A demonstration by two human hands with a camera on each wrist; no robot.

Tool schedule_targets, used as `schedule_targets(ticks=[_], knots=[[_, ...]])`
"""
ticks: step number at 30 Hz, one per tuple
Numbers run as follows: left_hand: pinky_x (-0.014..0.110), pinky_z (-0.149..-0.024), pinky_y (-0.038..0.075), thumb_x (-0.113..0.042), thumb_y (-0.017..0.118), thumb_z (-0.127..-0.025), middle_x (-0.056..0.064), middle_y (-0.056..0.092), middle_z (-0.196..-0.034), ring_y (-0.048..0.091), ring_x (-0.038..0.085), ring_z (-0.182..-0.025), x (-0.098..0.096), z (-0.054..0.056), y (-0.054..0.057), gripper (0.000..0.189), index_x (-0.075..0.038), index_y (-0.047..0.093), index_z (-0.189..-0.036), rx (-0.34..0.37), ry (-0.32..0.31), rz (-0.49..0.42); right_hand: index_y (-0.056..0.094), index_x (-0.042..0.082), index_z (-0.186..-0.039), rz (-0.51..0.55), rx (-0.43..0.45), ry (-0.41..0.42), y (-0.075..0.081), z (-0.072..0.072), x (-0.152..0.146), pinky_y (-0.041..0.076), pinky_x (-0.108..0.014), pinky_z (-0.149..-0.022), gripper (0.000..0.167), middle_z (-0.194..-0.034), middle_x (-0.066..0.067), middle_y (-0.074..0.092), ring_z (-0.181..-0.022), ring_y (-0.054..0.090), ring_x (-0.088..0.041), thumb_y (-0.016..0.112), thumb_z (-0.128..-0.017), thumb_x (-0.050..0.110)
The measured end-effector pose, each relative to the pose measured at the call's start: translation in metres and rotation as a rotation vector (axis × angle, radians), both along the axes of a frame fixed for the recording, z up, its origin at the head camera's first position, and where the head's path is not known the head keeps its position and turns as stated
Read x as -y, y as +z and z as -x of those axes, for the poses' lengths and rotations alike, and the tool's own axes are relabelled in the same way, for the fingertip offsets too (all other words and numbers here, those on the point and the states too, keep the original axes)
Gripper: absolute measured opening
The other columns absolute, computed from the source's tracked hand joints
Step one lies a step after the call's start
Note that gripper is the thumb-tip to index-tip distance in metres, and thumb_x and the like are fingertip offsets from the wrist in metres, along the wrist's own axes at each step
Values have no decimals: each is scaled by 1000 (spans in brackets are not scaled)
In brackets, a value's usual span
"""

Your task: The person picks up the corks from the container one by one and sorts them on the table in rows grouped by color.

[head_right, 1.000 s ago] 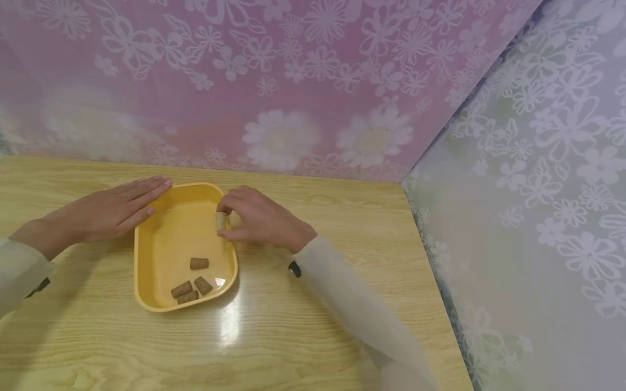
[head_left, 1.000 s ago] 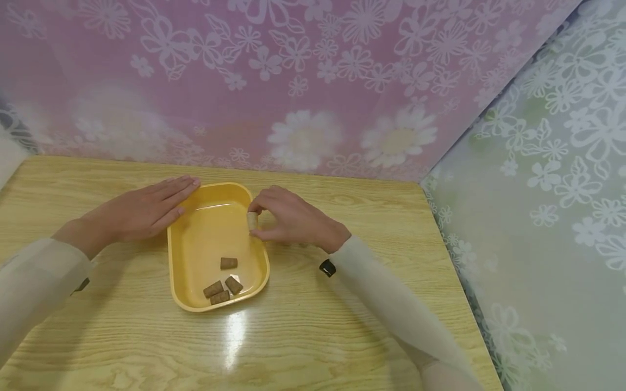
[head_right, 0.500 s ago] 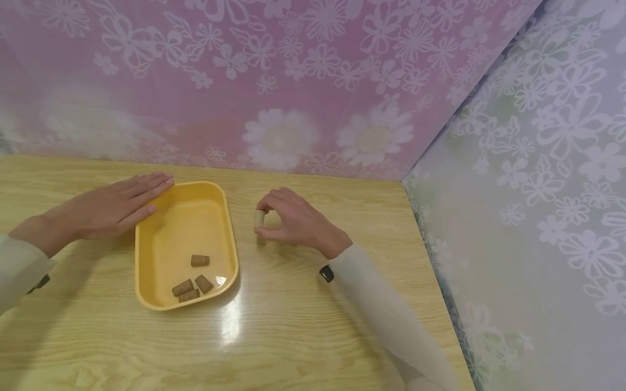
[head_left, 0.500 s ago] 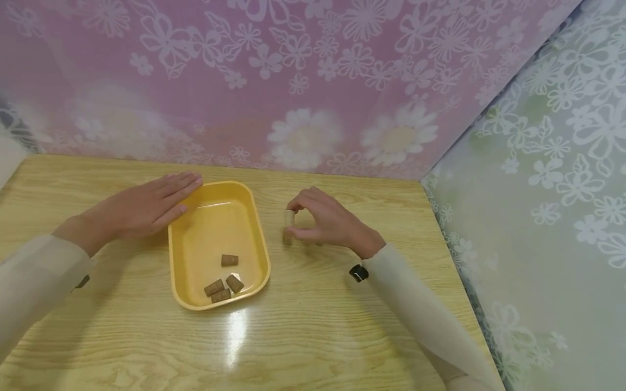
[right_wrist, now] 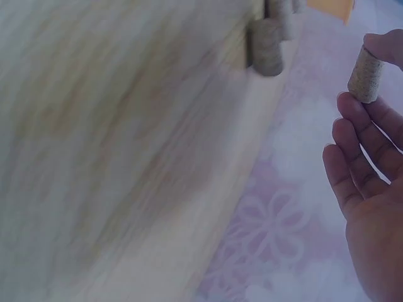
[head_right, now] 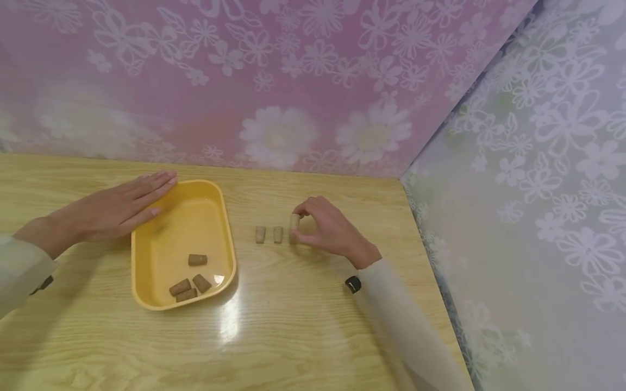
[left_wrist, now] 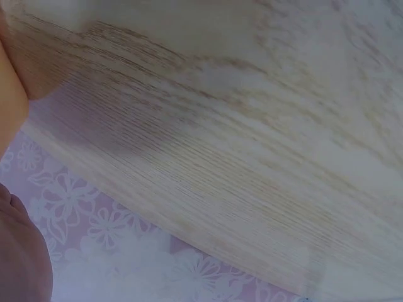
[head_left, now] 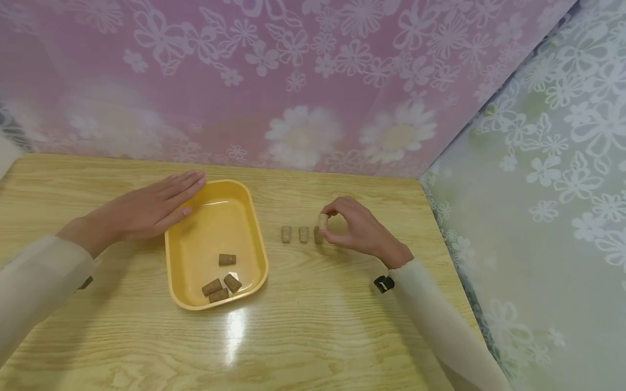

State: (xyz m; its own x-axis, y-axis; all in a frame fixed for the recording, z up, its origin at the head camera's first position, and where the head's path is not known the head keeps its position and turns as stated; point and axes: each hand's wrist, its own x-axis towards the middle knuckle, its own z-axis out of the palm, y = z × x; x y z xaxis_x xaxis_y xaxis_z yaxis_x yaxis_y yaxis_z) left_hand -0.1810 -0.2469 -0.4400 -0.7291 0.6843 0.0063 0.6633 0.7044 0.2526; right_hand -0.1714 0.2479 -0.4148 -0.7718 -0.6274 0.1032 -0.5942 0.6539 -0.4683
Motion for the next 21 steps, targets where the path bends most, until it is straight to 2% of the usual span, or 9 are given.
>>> schedule_targets(ticks=[6,12,21], knots=[[17,-134,-9,-36,44,-119,7,9,-185,11,28,-172,1,-1,0,69,-12,15,-177,8,9,1,71,12,-124,-34,0,-49,-9,0,-19,57,-50,-100,33,-118,-4,70,-113,66,-34,83,-98,27],[15,-133,-9,-35,46,-118,8,10,-185,11,28,-172,2,-1,-1,70,-11,16,-177,1,5,3,71,8,-124,-68,-14,-58,-20,2,-28,57,-51,-100,34,-118,-8,72,-112,65,-32,83,-98,27],[16,-134,-8,-35,46,-118,8,11,-185,13,29,-172,1,-1,-1,70,-12,16,-177,-4,6,4,72,9,-124,-89,12,-60,-32,4,-34,55,-51,-103,33,-120,-8,73,-113,65,-29,80,-99,29]])
